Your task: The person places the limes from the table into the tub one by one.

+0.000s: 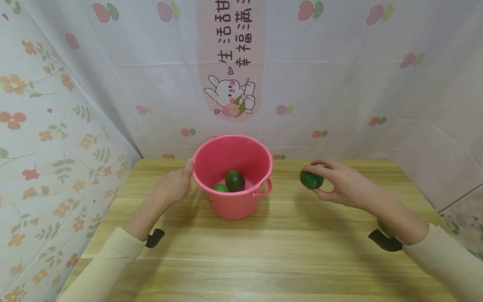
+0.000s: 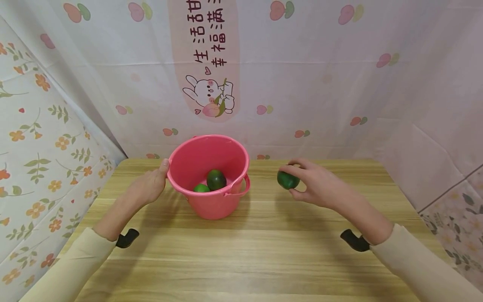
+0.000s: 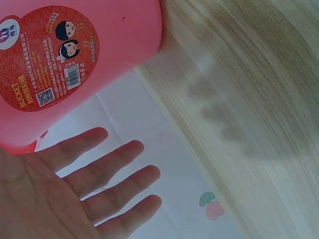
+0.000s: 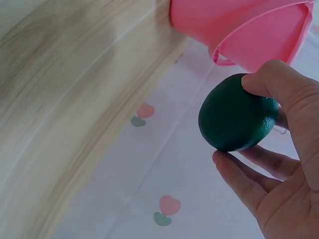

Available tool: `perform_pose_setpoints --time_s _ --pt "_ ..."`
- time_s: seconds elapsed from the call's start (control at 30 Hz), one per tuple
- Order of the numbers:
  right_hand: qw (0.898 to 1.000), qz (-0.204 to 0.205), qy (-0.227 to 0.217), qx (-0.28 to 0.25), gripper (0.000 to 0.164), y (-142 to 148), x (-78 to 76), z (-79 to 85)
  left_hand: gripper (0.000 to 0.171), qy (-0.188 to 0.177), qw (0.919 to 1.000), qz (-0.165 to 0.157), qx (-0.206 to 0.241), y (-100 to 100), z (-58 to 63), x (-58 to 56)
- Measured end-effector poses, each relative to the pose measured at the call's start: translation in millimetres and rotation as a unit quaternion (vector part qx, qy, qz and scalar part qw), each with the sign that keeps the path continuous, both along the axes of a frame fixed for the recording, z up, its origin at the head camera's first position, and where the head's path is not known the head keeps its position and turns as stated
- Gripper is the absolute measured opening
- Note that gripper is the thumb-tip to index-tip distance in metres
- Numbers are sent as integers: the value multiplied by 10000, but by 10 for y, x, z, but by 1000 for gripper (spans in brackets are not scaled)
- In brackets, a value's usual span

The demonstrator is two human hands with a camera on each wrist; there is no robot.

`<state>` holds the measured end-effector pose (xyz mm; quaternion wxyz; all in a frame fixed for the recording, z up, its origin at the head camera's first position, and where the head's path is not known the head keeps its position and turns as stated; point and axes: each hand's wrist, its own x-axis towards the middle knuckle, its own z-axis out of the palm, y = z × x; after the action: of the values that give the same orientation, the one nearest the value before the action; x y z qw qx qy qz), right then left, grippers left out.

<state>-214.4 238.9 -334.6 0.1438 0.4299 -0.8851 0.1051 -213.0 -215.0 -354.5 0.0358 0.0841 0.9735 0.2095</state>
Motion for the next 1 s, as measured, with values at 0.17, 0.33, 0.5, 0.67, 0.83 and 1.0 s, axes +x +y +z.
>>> perform_pose_setpoints --time_s 0.17,0.33,0.5,0.67,0.83,1.0 --pt "9996 210 142 -105 53 -43 3 37 83 -41 10000 17 7 3 2 4" --pt "9990 301 279 -183 63 -92 -3 63 83 25 10000 44 -12 6 -2 11" --pt "9983 403 312 -281 64 -144 3 97 85 105 9999 88 -99 1 -11 14" --pt "9980 456 294 -327 62 -182 -4 123 84 51 9999 63 -77 1 -5 9" --pt "9967 615 302 -428 56 -230 -20 152 85 31 9999 78 -99 -2 -5 4" --pt "9955 699 397 -502 55 -276 -24 180 86 -35 9999 73 -99 -3 -8 -3"
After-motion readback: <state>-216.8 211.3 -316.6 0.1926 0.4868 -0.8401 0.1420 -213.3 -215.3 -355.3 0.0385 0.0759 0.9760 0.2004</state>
